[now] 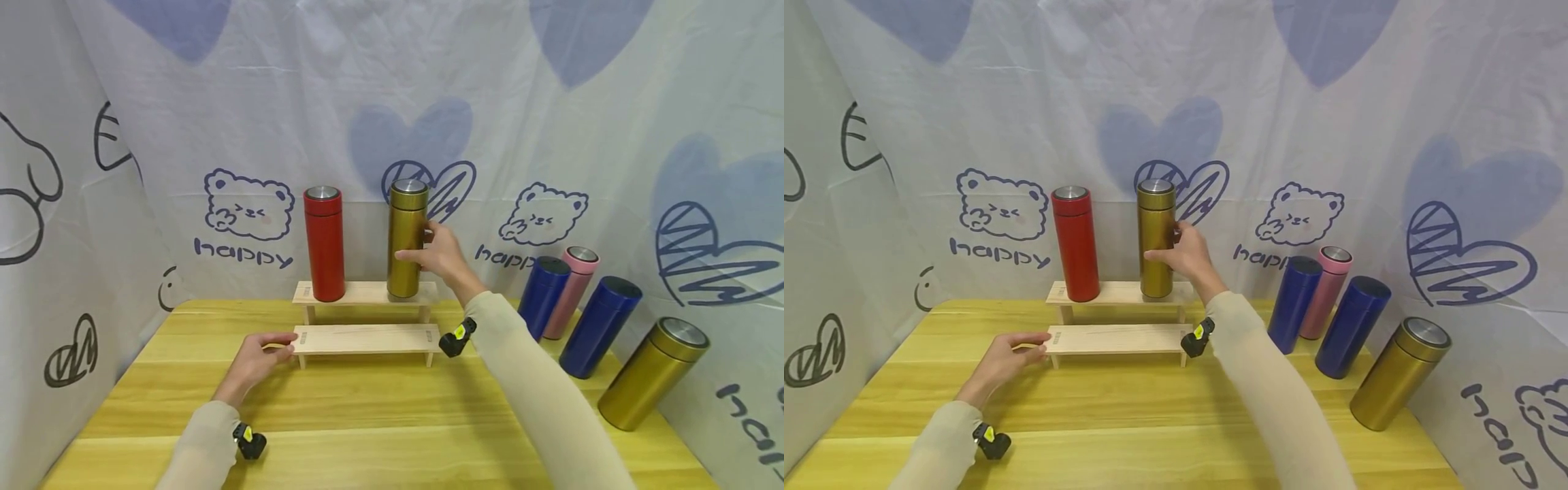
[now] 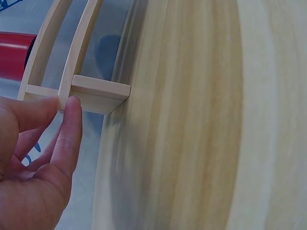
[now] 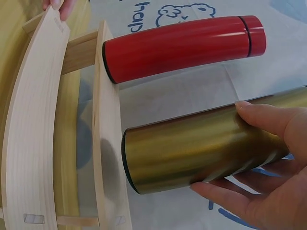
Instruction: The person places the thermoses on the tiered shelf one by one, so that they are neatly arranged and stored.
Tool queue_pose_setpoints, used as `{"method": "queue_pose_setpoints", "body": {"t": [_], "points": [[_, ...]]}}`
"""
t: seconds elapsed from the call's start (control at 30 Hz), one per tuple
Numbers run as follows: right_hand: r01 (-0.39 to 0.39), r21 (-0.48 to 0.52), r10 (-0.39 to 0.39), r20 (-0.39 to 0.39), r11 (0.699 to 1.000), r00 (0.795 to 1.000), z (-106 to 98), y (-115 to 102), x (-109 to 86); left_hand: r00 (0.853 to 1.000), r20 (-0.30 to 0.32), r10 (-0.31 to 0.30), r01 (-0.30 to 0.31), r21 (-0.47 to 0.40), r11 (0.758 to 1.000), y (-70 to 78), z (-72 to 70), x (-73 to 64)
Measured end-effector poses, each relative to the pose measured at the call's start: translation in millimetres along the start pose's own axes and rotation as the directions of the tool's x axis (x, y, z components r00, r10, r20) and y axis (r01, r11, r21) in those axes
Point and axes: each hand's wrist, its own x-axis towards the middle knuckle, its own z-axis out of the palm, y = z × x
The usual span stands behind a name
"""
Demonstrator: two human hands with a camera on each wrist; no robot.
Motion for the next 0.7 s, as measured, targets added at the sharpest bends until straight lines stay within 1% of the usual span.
{"method": "queue_pose_setpoints", "body": {"t": [0.13,0.33,0.7], "points": [[0.004,0.0,-0.004,0.015,1.0,1.0,5,1,4.2,1.0,0.003,0.005,-0.005,-0.005,1.0,0.4,-0.6,0.1],[0.005,0.025,-0.007,0.044,1.0,0.999,13,1,10.1,1.0,0.01,0.021,-0.021,-0.01,1.0,0.2,-1.3,0.3],[-0.037,0.027,0.034,0.104,0.999,0.994,23,-1,20.2,1.0,0.001,0.014,-0.014,-0.004,1.0,1.1,-1.0,-0.2]]}}
